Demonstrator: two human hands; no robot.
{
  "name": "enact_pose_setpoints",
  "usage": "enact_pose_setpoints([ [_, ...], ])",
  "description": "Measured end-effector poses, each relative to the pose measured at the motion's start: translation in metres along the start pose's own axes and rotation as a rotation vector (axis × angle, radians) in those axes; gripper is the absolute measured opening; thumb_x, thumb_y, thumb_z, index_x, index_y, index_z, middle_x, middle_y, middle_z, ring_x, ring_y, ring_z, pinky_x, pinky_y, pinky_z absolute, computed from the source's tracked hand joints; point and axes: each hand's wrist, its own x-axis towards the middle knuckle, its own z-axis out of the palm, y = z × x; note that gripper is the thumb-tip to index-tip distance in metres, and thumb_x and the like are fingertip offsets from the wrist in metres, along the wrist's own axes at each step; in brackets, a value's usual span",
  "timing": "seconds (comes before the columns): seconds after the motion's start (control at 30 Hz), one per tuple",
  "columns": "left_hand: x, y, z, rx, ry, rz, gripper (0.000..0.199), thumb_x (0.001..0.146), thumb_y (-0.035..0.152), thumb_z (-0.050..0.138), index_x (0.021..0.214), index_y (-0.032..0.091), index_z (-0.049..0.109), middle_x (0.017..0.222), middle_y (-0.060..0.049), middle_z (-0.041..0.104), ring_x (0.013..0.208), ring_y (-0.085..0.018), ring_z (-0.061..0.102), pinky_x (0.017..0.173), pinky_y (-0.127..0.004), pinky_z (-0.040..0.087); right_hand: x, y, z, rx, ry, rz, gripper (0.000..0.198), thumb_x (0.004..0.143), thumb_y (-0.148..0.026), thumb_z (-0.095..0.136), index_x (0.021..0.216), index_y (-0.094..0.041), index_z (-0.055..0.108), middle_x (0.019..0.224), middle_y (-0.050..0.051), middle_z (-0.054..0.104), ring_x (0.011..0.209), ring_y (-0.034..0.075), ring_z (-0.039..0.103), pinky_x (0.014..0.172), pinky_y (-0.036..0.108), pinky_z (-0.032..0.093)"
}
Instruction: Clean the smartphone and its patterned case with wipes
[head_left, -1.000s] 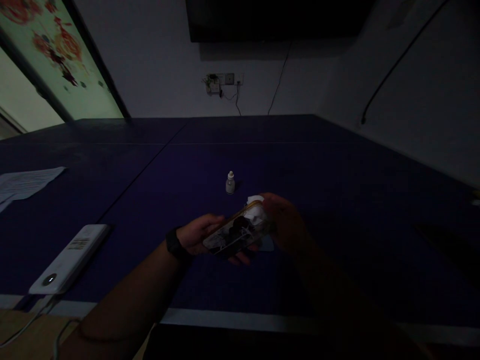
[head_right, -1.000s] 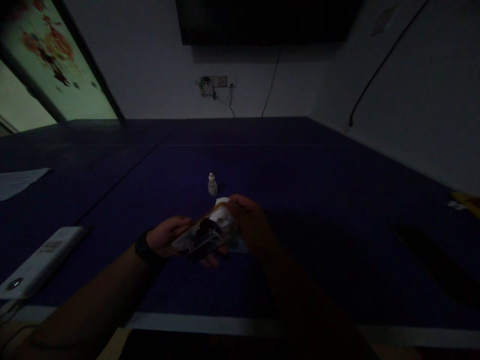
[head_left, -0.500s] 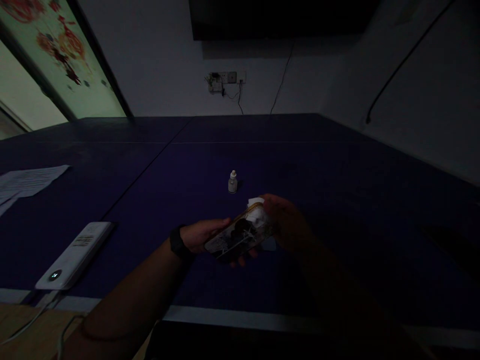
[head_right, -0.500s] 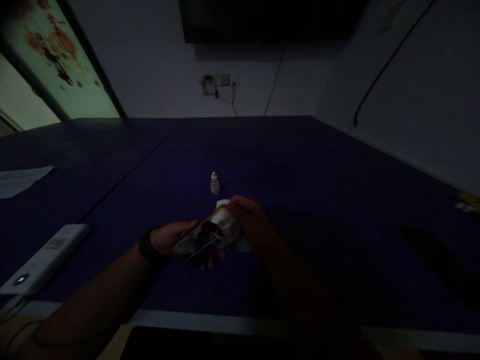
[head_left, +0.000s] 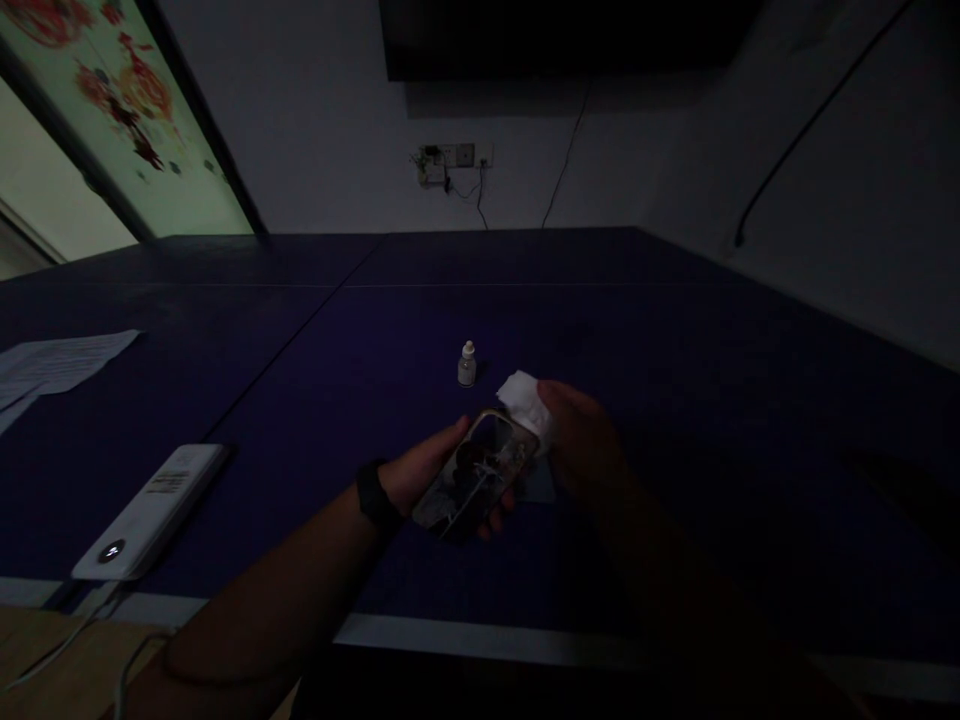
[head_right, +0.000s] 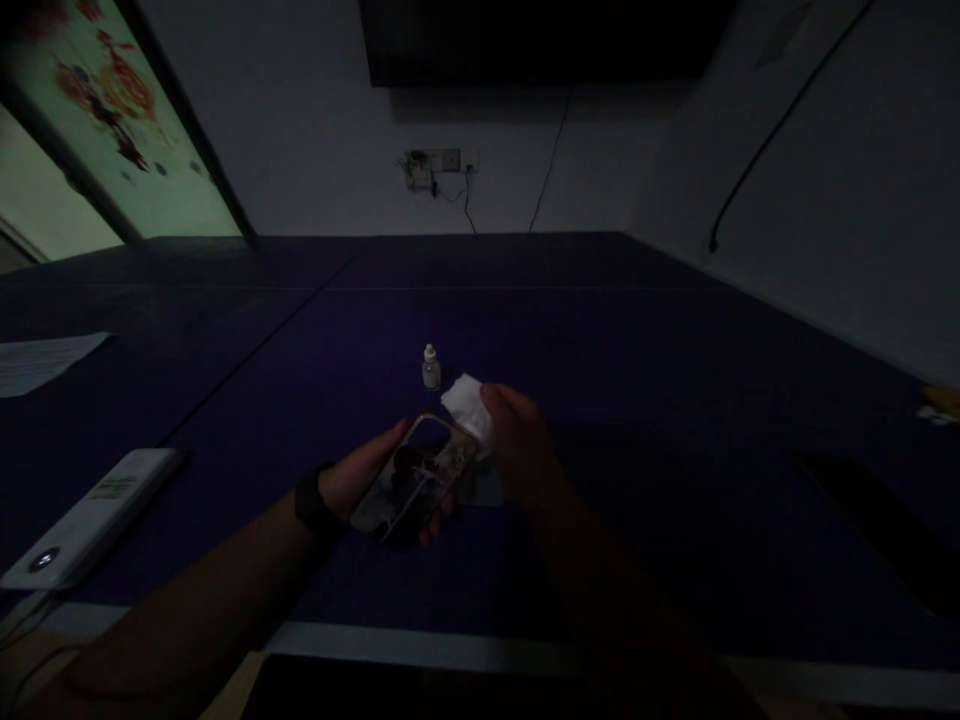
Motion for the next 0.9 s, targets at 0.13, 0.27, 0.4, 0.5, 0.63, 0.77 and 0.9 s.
enact_pose_setpoints([
  [0.13,0.006,-0.001,0.002,-0.132,0.020,0.094,0.087,0.092,0.083,0.032,0.124,0.011,0.069,0.101,-0.015,0.074,0.083,-0.025,0.073,0.076,-0.039,0.057,0.001,0.000,-0.007,-0.085,0.202,-0.127,0.033,0.093,-0.053,0.055,0.097,-0.022,0.066,0.081,0.003,0.068,0.068,0.021,0.061,0.058,0.031,0.048],
  [0.27,0.016,-0.008,0.002,-0.222,0.012,0.165,0.086,0.094,0.082,0.031,0.124,0.010,0.068,0.106,-0.016,0.075,0.088,-0.026,0.074,0.080,-0.042,0.057,-0.006,-0.001,-0.004,-0.340,0.199,-0.501,0.021,0.096,-0.038,0.057,0.106,-0.024,0.070,0.106,0.008,0.074,0.101,0.027,0.067,0.089,0.042,0.052],
  [0.4,0.018,-0.014,0.000,-0.224,0.004,0.157,0.086,0.097,0.079,0.026,0.120,0.008,0.070,0.102,-0.019,0.076,0.088,-0.027,0.075,0.082,-0.040,0.056,-0.008,0.006,0.004,-0.688,-0.026,-0.901,0.030,0.103,-0.024,0.045,0.120,-0.025,0.071,0.121,0.008,0.077,0.111,0.026,0.070,0.097,0.046,0.053],
  [0.5,0.018,-0.017,-0.002,-0.234,0.061,0.153,0.084,0.095,0.080,0.032,0.120,0.009,0.070,0.098,-0.018,0.077,0.082,-0.028,0.075,0.081,-0.041,0.055,-0.008,0.015,0.011,-0.831,-0.167,-0.941,0.040,0.104,-0.015,0.040,0.132,-0.025,0.067,0.135,0.008,0.073,0.125,0.025,0.067,0.099,0.046,0.054],
  [0.63,0.021,-0.016,-0.002,-0.353,0.232,0.314,0.058,0.102,0.061,0.043,0.121,0.013,0.070,0.104,-0.011,0.078,0.093,-0.024,0.073,0.089,-0.035,0.052,-0.009,0.023,0.016,-0.900,-0.329,-1.044,0.042,0.104,-0.010,0.039,0.134,-0.021,0.066,0.142,0.007,0.068,0.134,0.021,0.063,0.111,0.044,0.051],
  [0.77,0.022,-0.015,0.000,-0.341,0.233,0.286,0.065,0.102,0.065,0.039,0.116,0.011,0.072,0.100,-0.013,0.078,0.087,-0.024,0.073,0.086,-0.035,0.052,-0.005,0.026,0.012,-0.899,-0.367,-1.080,0.044,0.102,-0.008,0.040,0.138,-0.017,0.064,0.144,0.010,0.067,0.134,0.021,0.062,0.115,0.044,0.050],
  [0.9,0.019,-0.017,0.000,-0.212,0.123,0.165,0.084,0.094,0.079,0.035,0.115,0.008,0.073,0.095,-0.018,0.077,0.081,-0.027,0.073,0.081,-0.041,0.054,-0.003,0.028,0.013,-0.872,-0.250,-1.018,0.050,0.101,-0.006,0.038,0.144,-0.019,0.061,0.143,0.011,0.067,0.135,0.023,0.062,0.115,0.048,0.051],
])
